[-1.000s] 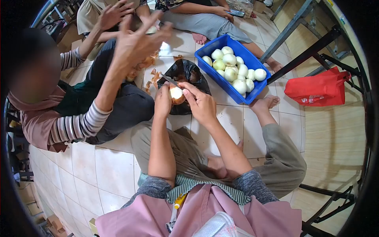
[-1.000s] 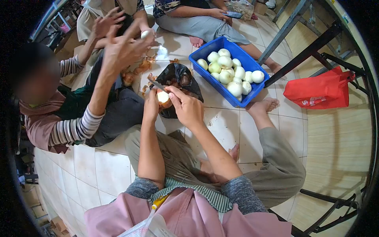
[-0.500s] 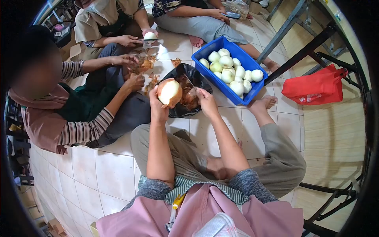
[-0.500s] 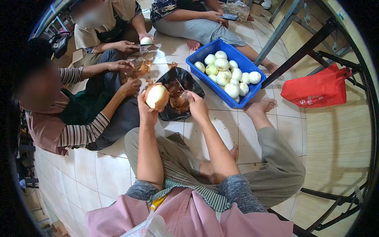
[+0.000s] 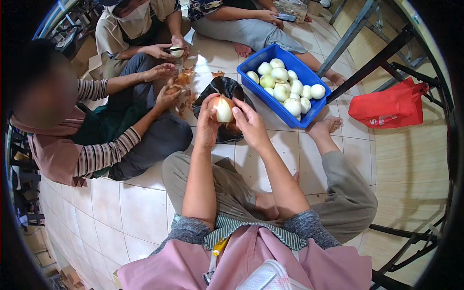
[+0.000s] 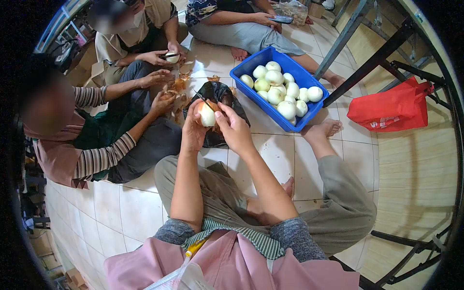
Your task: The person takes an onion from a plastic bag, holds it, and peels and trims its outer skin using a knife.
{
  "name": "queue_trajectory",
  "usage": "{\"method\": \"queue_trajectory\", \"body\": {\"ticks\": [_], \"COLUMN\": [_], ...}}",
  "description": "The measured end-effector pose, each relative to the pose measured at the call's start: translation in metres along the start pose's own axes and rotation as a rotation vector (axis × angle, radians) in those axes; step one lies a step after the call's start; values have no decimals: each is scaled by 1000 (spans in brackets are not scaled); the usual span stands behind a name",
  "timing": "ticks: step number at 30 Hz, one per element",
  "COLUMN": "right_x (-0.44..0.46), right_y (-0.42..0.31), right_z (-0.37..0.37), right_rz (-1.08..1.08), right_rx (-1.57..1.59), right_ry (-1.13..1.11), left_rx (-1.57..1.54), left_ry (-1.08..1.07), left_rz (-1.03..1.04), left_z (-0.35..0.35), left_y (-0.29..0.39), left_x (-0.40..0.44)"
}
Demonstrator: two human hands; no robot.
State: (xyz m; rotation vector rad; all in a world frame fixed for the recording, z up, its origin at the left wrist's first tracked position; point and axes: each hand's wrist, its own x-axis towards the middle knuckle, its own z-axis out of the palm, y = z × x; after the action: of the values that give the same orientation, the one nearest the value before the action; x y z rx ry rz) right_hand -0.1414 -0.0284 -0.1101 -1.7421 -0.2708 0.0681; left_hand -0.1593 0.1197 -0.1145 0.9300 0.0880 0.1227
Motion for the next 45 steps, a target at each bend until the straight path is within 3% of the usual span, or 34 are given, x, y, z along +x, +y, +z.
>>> {"method": "queue_trajectory", "body": {"ticks": [4, 7, 11, 20, 23, 26, 32, 38, 41, 45], "right_x": [-10, -16, -18, -5, -10, -13, -14, -15, -12, -5], "right_y": [-22, -41, -43, -26, -26, -39, -32, -40, -36, -28], "right_z": [1, -1, 3, -3, -6, -9, -7, 0, 4, 1], "right_rz": [-34, -96, -156, -142, -214, -79, -118, -180, -278, -106], "right_rx": [-177, -347, -429, -196, -224, -354, -370, -379, -342, -226], "right_ry": [1, 22, 56, 169, 92, -14, -42, 53, 146, 142], "left_rx": [-63, 164, 212, 275, 429, 353, 422, 374, 320, 328], "left_ry": [24, -3, 55, 16, 49, 8, 1, 51, 47, -24], "left_rz": [72, 145, 261, 385, 308, 335, 324, 365, 256, 239], "left_z": [-5, -9, -10, 0, -2, -2, -7, -8, -5, -11], "left_y": [-10, -8, -12, -1, 4, -6, -8, -15, -9, -4], "left_x": [8, 8, 10, 3, -1, 3, 0, 3, 0, 4]}}
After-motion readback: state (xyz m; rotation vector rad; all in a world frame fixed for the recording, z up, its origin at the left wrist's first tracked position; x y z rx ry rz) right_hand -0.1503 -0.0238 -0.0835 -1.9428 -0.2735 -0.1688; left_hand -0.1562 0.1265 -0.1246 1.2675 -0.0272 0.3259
